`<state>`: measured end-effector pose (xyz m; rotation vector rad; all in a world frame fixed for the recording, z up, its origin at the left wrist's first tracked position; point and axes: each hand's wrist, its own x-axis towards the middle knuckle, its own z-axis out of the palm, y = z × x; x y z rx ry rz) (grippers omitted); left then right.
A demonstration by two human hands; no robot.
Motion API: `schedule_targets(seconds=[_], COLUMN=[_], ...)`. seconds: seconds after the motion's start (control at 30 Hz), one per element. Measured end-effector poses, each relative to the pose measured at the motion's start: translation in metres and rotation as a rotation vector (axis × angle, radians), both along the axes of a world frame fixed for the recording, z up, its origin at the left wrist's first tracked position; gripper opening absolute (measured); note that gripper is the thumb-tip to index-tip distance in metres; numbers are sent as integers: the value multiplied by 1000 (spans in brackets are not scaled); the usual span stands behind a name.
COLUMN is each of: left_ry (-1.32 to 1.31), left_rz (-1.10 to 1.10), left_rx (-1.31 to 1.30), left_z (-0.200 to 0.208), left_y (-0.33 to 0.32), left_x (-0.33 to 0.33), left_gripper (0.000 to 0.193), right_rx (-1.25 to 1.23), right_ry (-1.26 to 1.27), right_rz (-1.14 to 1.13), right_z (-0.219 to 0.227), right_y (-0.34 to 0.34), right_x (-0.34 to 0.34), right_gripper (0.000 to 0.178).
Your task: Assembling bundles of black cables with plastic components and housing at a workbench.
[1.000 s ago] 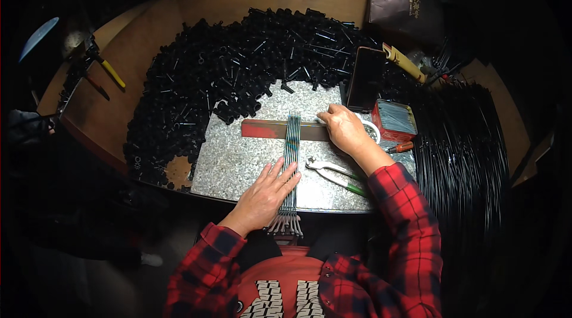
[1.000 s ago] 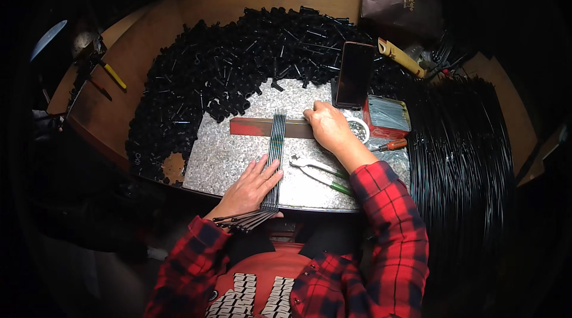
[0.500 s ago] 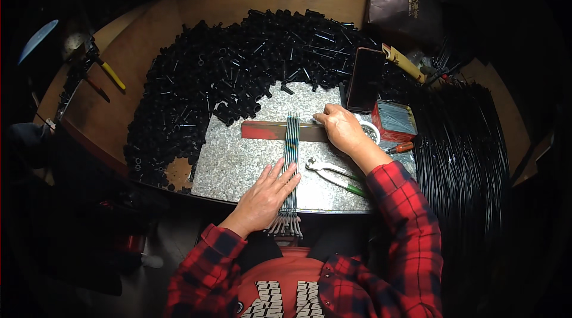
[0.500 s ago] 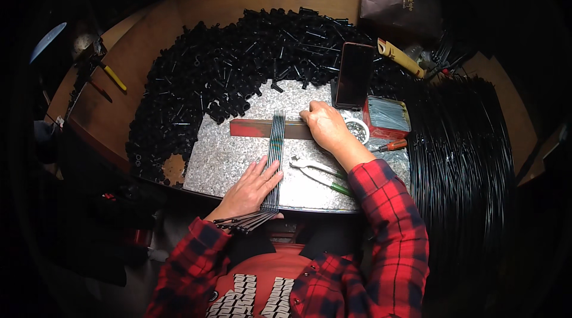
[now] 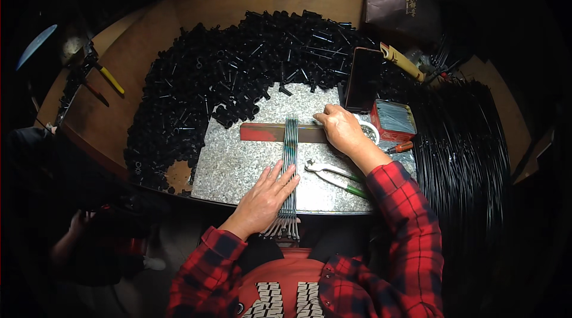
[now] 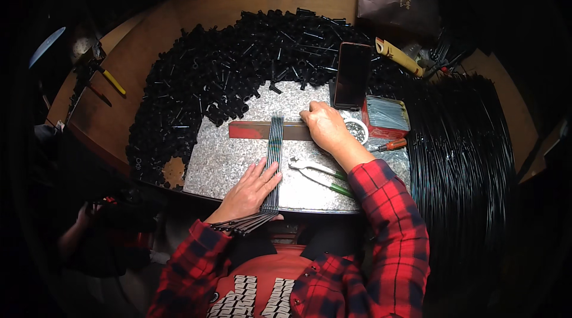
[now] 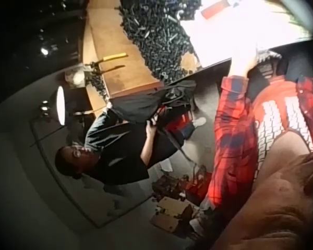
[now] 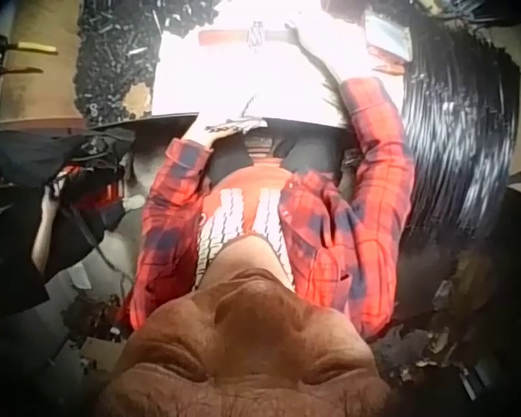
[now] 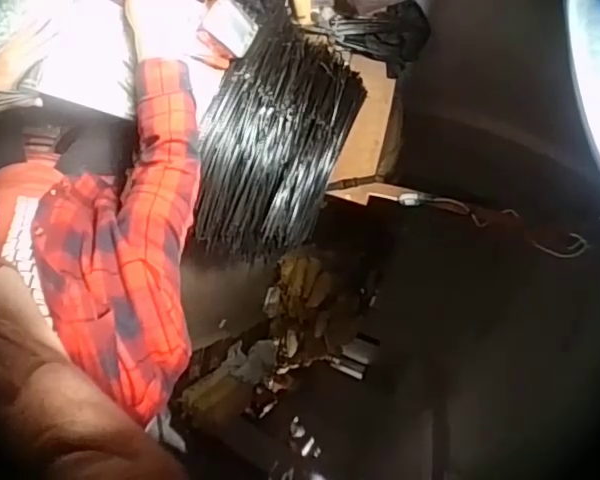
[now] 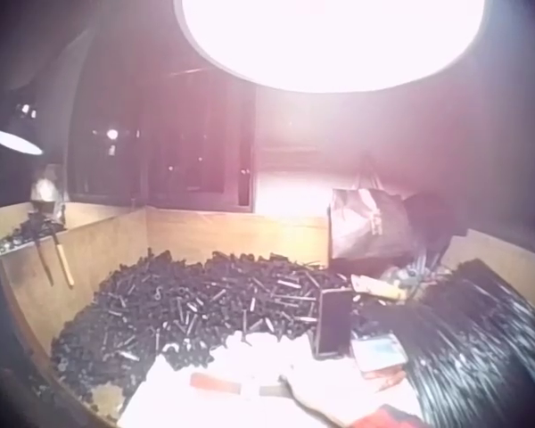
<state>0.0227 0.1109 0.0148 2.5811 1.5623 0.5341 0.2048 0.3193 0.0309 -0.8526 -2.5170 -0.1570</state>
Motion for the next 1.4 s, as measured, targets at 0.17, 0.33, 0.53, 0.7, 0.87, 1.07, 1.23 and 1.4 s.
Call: schedule_targets(seconds=[0.17,0.33,0.53,0.7,0.87,1.07,1.23,1.4], left_ry=[-37,-14,-39,-38,-56,-23,-34,-29], left_rz=[0,-11,-11,-5,-9,-11,-19,-20], left_rx=[-13,-3,-7,-19,-20,0,4,6], left_z=[3,0,3,4,4,0,2,0], left_y=[-1,1,-1,-1,-1,0,1,0], left_x=[1,1,0,0,0,-2,0,-1], left_gripper=[55,55,55,55,57,58,59,60], right_rx=[-17,-13,-14,-5,-13,-10,-4,-113], right_ry=[15,-57,36,-57,-11,-42,-40,-30], right_rz=[54,56,132,97,140,116,135,170], right_z=[-1,2,-4,2,-3,0,6,9], right_y=[2,4,10,7,13,13,10,3], right_x=[-4,-6,-15,-20,-18,-20,-18,-21], right_gripper=[20,27,26,30,29,29,30,40])
